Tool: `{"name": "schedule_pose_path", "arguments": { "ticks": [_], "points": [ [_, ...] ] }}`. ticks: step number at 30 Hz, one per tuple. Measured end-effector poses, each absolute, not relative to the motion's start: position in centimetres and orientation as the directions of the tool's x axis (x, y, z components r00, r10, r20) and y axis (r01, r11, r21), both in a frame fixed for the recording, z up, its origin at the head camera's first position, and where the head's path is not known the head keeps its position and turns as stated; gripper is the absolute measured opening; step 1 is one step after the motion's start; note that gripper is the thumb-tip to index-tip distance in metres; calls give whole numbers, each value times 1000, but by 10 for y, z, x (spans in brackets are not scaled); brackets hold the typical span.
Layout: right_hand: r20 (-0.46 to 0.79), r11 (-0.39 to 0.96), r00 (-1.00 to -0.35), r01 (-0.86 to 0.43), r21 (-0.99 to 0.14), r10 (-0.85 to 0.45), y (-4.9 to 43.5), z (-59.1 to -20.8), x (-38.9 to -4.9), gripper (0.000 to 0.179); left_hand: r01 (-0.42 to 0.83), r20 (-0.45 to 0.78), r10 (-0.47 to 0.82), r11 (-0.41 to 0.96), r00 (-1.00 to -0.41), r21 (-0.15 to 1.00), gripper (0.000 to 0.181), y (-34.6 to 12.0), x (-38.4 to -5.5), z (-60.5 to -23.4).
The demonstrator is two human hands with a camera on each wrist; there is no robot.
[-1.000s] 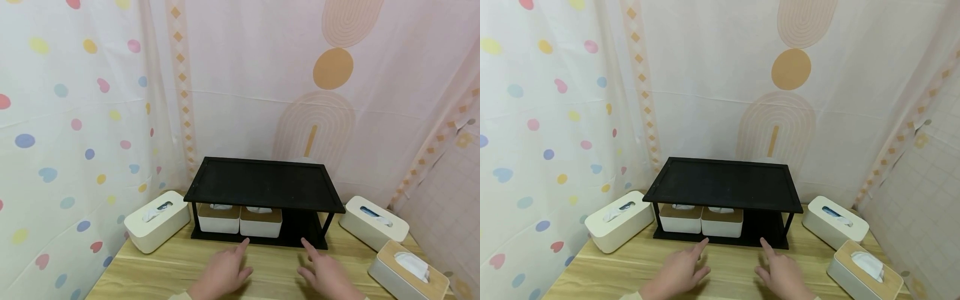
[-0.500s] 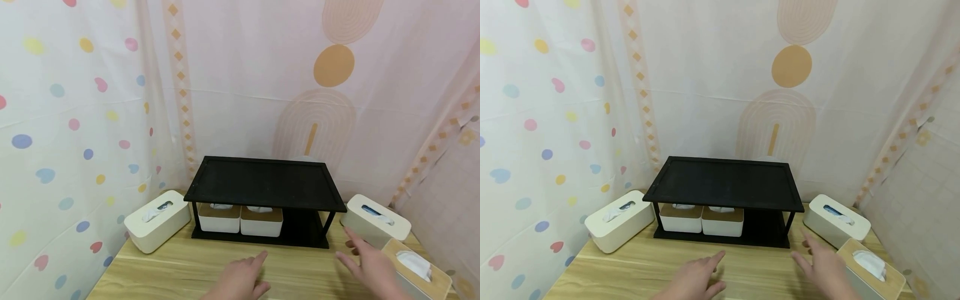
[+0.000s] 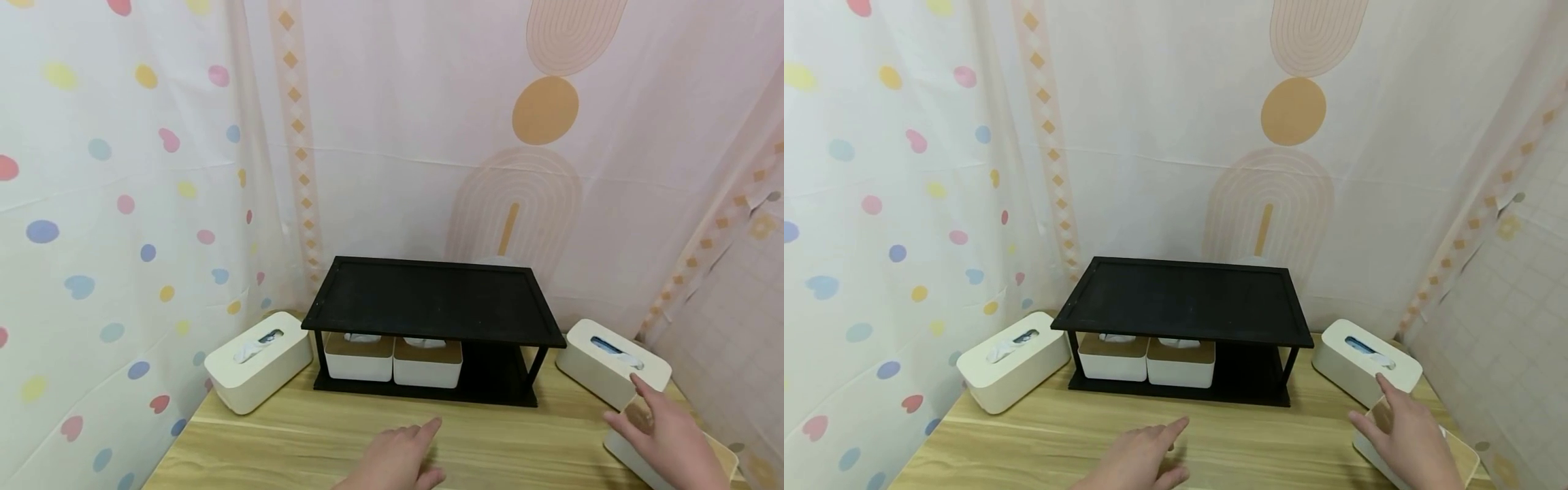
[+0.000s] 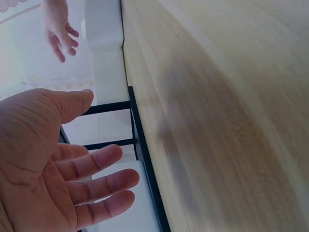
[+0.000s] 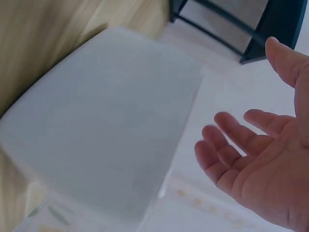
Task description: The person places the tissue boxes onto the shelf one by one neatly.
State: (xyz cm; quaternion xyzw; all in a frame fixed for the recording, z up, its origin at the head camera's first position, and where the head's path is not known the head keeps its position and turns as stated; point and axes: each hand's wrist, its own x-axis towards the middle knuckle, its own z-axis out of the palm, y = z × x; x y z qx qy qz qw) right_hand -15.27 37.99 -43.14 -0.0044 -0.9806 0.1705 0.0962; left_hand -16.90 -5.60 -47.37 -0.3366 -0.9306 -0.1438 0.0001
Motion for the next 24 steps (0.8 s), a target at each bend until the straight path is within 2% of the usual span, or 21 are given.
{"name": "schedule_pose_path", "arguments": {
  "ticks": [7,11,18,24],
  "points": [
    [42,964,-994,83,-252,97,408,-442,-153,111,629,79,636,725,-768,282,66,-53,-169,-475],
    [9,968,-995,95,-230,100,421,-449,-150,111,624,75,632,728,-771,283,66,-53,-169,-476],
    [-102,958,-981,186,-217,167,431,-448,-149,120,623,74,629,734,-774,271,68,-53,-170,-478],
    [-140,953,-975,200,-226,171,432,-448,-148,119,617,70,623,742,-779,263,70,-52,-170,-479]
  ]
}}
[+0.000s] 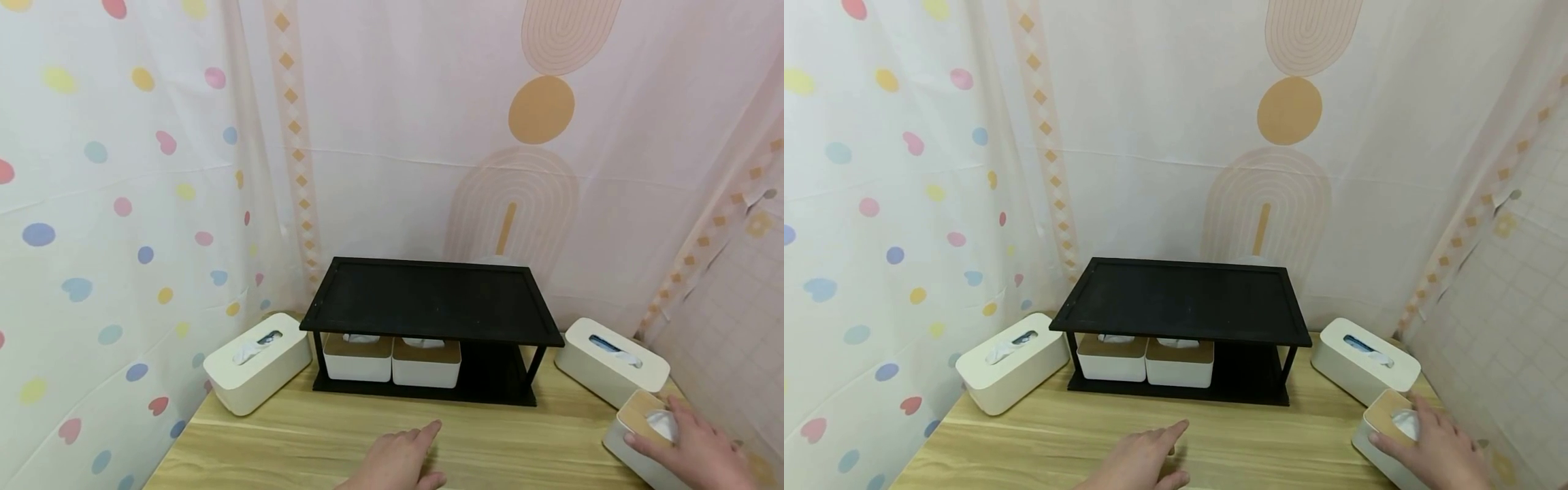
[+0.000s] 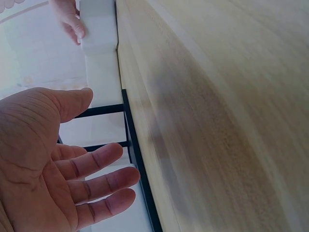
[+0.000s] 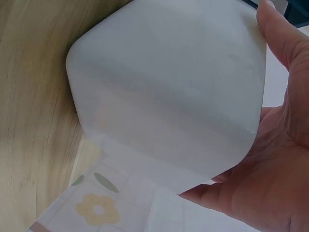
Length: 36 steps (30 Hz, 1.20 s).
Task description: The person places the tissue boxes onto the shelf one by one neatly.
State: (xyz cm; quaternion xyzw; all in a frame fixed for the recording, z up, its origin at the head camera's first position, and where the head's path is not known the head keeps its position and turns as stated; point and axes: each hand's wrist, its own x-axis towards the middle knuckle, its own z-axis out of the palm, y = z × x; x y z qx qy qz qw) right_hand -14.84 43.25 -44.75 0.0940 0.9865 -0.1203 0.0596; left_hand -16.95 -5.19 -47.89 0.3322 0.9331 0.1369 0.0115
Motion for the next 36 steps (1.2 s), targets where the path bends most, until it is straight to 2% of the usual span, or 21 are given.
{"name": "schedule_pose_path", "arguments": {
  "ticks": [4,8,13,18,23,28,31,36],
  "points": [
    [-115,958,-982,174,-227,151,431,-449,-148,116,612,64,620,744,-782,269,71,-52,-170,-480],
    [-7,968,-997,72,-239,72,425,-453,-149,110,606,62,618,739,-784,293,71,-52,-170,-481],
    [54,969,-999,-16,-246,-3,405,-457,-150,111,592,56,615,724,-786,355,69,-52,-170,-480],
    [124,965,-989,-108,-240,-80,379,-458,-150,109,571,42,609,714,-792,405,68,-52,-171,-480],
    [141,946,-979,-184,-268,-150,350,-458,-149,113,531,3,598,708,-801,465,69,-51,-172,-481],
    [250,927,-941,-290,-239,-230,317,-464,-149,115,522,17,602,677,-798,518,71,-51,-170,-481],
    [275,908,-922,-341,-244,-272,298,-465,-151,116,553,59,619,649,-783,523,70,-51,-168,-480],
    [213,878,-926,-367,-307,-313,267,-460,-158,117,559,88,617,633,-782,535,69,-51,-166,-479]
  ]
}}
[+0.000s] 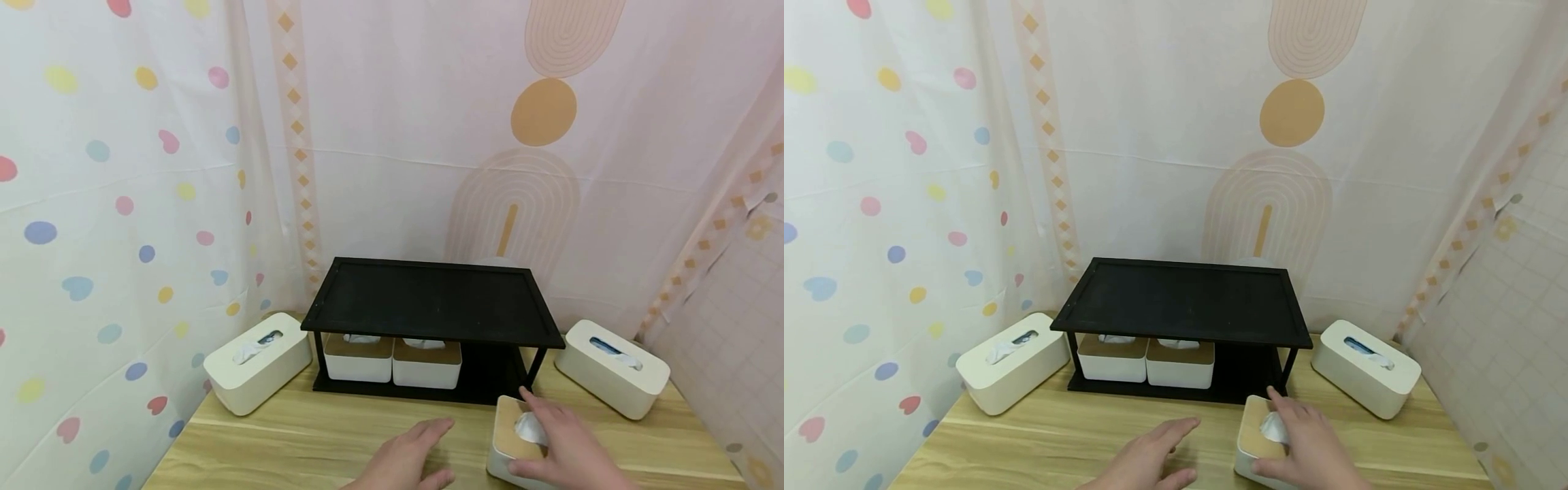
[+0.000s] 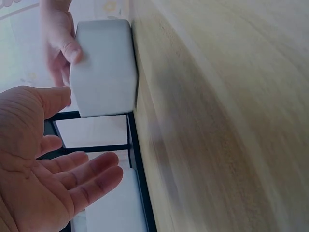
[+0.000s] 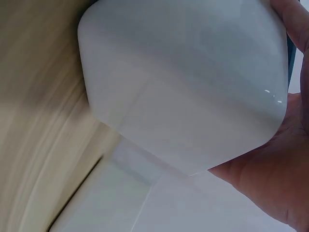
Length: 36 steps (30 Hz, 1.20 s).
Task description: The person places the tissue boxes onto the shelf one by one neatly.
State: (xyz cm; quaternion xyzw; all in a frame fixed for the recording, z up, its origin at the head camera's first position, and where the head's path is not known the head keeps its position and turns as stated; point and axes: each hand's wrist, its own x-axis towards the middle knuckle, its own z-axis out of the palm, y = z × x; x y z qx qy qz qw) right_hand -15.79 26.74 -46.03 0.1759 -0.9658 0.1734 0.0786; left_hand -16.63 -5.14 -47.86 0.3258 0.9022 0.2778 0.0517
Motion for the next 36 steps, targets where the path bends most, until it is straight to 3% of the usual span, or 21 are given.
{"name": "schedule_pose_path", "arguments": {
  "ticks": [15,28,36],
  "points": [
    [154,783,-889,-454,-425,-432,198,-452,-177,115,426,61,477,713,-877,557,71,-61,-166,-474],
    [147,764,-864,-496,-412,-482,182,-451,-179,114,422,52,482,706,-875,568,65,-64,-169,-476],
    [130,742,-871,-475,-473,-474,195,-451,-176,110,423,52,484,702,-874,573,62,-63,-169,-478]
  ]
}}
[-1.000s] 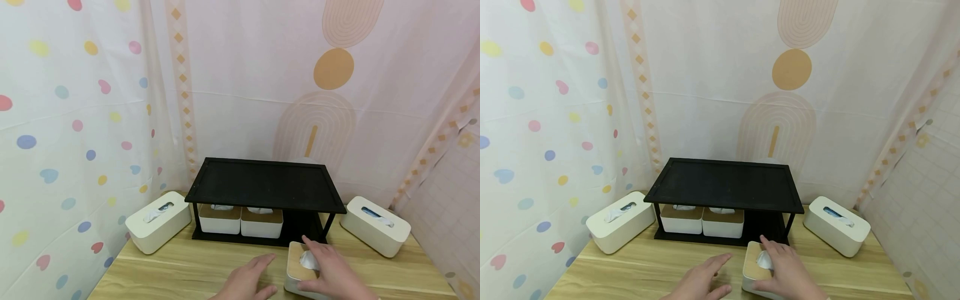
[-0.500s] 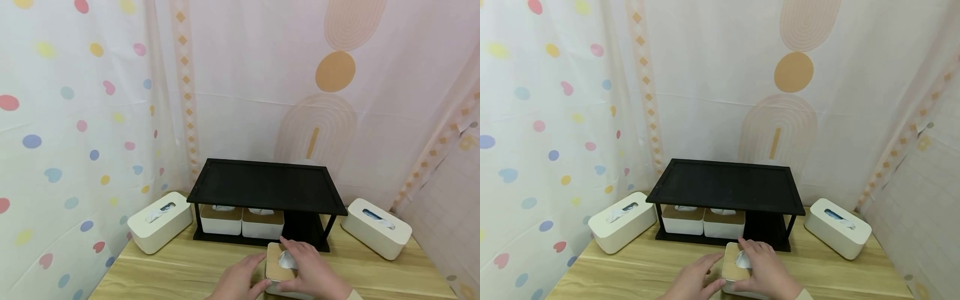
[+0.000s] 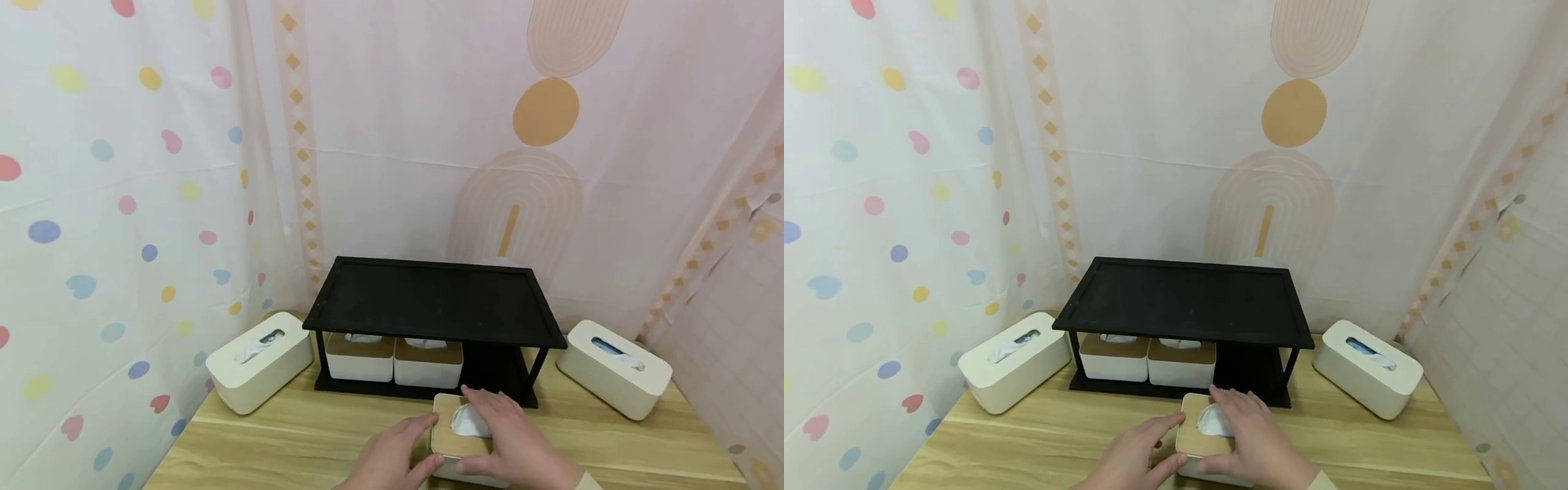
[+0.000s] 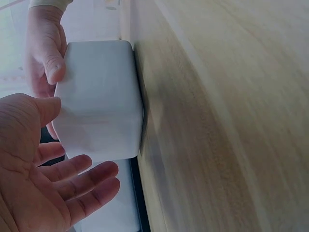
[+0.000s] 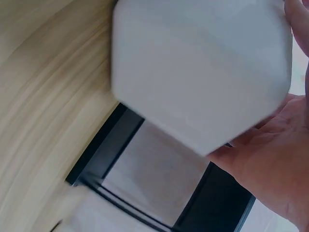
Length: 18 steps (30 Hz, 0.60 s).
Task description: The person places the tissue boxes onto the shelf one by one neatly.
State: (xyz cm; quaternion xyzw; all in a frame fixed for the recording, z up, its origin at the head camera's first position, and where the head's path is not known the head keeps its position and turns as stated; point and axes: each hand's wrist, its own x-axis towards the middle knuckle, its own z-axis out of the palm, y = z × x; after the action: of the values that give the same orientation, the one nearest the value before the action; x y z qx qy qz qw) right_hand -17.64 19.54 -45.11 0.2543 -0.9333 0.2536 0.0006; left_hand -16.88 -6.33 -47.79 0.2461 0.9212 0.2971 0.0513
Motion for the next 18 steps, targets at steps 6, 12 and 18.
{"name": "schedule_pose_path", "arguments": {
  "ticks": [6,12,18],
  "points": [
    [97,761,-895,-423,-492,-435,219,-451,-168,107,410,46,475,704,-879,580,61,-63,-168,-477],
    [28,774,-921,-344,-531,-390,236,-460,-161,106,401,45,466,703,-884,587,62,-62,-167,-477],
    [-65,754,-938,-231,-615,-341,250,-467,-157,103,382,41,453,698,-891,606,61,-61,-165,-479]
  ]
}}
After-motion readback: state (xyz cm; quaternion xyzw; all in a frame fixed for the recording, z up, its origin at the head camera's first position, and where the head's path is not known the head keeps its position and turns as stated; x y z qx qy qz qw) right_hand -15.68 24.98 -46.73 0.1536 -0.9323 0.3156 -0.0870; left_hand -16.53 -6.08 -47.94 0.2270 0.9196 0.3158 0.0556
